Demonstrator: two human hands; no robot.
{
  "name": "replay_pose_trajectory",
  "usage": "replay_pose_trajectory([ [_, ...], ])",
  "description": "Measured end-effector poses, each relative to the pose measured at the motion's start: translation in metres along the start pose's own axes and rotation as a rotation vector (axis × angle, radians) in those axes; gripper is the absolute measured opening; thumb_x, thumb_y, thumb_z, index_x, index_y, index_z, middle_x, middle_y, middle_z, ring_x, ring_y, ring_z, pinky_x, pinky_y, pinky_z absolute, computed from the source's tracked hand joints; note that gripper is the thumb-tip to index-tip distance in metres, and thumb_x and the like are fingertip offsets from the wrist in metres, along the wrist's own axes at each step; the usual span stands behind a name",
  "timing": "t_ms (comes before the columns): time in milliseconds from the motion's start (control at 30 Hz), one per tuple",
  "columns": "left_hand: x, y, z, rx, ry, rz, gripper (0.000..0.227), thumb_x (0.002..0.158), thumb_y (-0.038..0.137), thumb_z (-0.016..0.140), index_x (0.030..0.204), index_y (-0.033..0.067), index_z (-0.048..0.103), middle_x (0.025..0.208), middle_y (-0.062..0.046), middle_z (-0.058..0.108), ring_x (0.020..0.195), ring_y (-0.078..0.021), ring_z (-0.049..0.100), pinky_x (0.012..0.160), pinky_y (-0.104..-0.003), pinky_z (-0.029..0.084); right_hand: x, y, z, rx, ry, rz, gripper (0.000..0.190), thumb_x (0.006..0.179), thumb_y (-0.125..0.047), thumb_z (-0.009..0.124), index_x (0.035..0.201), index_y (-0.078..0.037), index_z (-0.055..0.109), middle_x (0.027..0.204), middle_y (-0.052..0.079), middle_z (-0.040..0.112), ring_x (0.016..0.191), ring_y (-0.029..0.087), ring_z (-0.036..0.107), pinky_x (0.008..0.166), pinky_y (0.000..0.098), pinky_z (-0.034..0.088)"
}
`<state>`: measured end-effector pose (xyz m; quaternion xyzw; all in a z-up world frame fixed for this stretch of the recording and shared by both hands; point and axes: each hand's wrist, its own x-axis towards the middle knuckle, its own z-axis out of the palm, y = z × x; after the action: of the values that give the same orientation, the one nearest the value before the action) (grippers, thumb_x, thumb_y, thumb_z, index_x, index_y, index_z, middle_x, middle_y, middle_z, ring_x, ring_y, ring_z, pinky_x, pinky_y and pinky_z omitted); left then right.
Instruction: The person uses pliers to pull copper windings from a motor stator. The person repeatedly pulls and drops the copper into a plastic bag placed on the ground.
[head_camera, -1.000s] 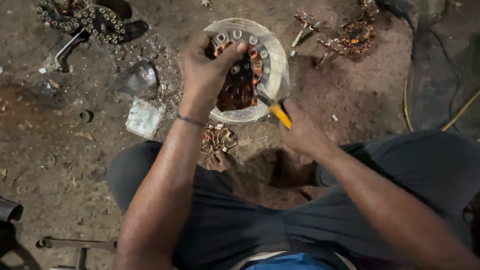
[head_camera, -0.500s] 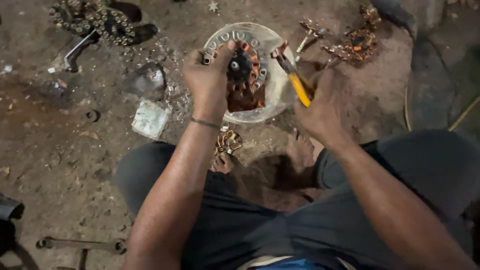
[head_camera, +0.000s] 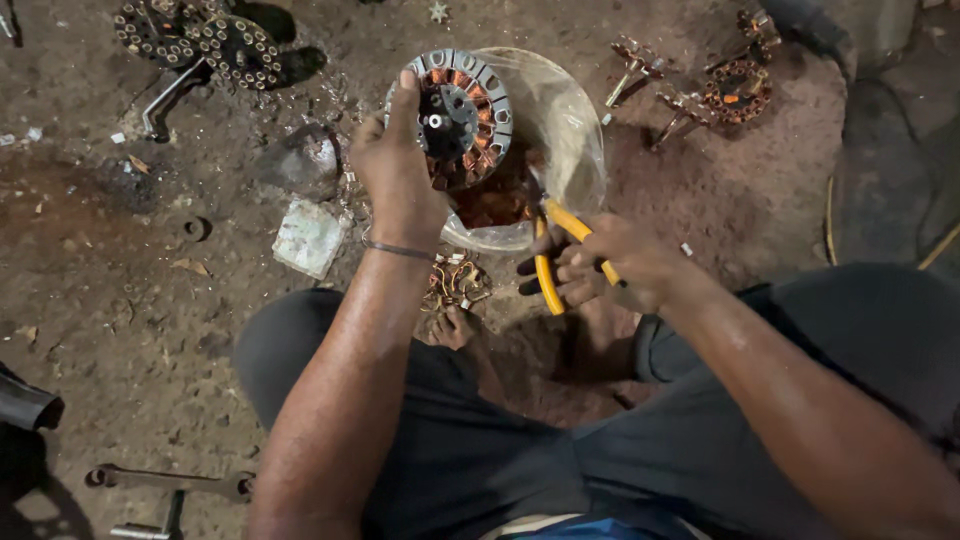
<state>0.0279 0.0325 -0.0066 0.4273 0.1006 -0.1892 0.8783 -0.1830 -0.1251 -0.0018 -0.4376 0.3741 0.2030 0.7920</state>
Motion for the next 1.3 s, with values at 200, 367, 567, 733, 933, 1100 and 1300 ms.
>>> replay_pose_trajectory([
  [200, 0.009, -0.016, 0.001, 0.153, 0.075, 0.009, 0.026, 0.083, 0.031, 0.081, 0.076, 0.0127, 0.064, 0.074, 0.004, 0.061, 0.062, -0.0075, 0.056, 0.056, -0.029, 0.053, 0.019, 0.022, -0.026, 0.036, -0.062, -0.049, 0.026, 0.082, 0.005, 0.058, 0.108, 0.006, 0.055, 0.08, 0.009, 0.052, 0.065, 0.019, 0.05, 0.053, 0.0355, 0.044],
  [367, 0.015, -0.027, -0.005, 0.224, 0.116, 0.055, 0.037, 0.091, 0.034, 0.086, 0.079, 0.0069, 0.063, 0.072, 0.003, 0.05, 0.06, -0.0105, 0.041, 0.053, -0.032, 0.038, -0.001, 0.009, -0.006, -0.256, 0.15, 0.012, 0.034, 0.085, -0.002, 0.052, 0.117, -0.003, 0.063, 0.1, 0.011, 0.069, 0.08, 0.017, 0.07, 0.064, 0.0349, 0.062],
  [567, -0.005, -0.034, 0.002, 0.072, 0.062, -0.115, 0.026, 0.088, 0.03, 0.077, 0.095, 0.0063, 0.069, 0.09, -0.002, 0.073, 0.077, -0.0137, 0.069, 0.07, -0.033, 0.06, -0.028, -0.008, 0.029, -0.126, 0.177, -0.33, 0.044, 0.081, -0.005, 0.056, 0.125, -0.005, 0.062, 0.102, 0.003, 0.067, 0.079, 0.016, 0.07, 0.067, 0.0295, 0.061],
  [733, -0.034, -0.059, 0.012, 0.074, -0.094, -0.206, 0.031, 0.095, 0.03, 0.074, 0.112, 0.0056, 0.067, 0.101, -0.006, 0.068, 0.086, -0.0156, 0.066, 0.076, -0.033, 0.057, -0.027, -0.009, 0.024, -0.091, 0.29, -0.572, 0.033, 0.087, -0.006, 0.065, 0.119, 0.0, 0.06, 0.087, 0.002, 0.059, 0.071, 0.009, 0.053, 0.06, 0.0258, 0.045],
  [933, -0.013, -0.084, 0.019, 0.253, -0.08, -0.277, 0.046, 0.101, 0.045, 0.064, 0.113, 0.0012, 0.074, 0.1, -0.001, 0.07, 0.087, -0.0098, 0.065, 0.08, -0.026, 0.055, -0.035, -0.009, 0.027, -0.051, 0.272, -0.586, 0.036, 0.085, -0.005, 0.064, 0.121, 0.001, 0.064, 0.086, 0.003, 0.06, 0.074, 0.01, 0.055, 0.065, 0.0251, 0.048],
  [1100, -0.025, -0.088, 0.005, 0.213, -0.442, -0.432, 0.046, 0.099, 0.051, 0.061, 0.114, 0.0088, 0.069, 0.096, -0.002, 0.069, 0.082, -0.0116, 0.066, 0.072, -0.029, 0.054, -0.047, -0.025, 0.034, -0.26, 0.169, -0.629, 0.046, 0.085, -0.007, 0.062, 0.131, 0.0, 0.063, 0.105, 0.004, 0.064, 0.095, 0.012, 0.063, 0.086, 0.0261, 0.057],
  [1300, -0.025, -0.07, 0.002, 0.031, -0.468, -0.604, 0.05, 0.102, 0.057, 0.057, 0.116, 0.0107, 0.068, 0.086, -0.004, 0.067, 0.059, -0.0142, 0.059, 0.046, -0.032, 0.047, -0.084, -0.046, 0.035, -0.429, 0.137, -0.679, 0.051, 0.084, -0.005, 0.058, 0.134, 0.001, 0.064, 0.133, 0.015, 0.068, 0.117, 0.019, 0.068, 0.102, 0.0317, 0.055],
])
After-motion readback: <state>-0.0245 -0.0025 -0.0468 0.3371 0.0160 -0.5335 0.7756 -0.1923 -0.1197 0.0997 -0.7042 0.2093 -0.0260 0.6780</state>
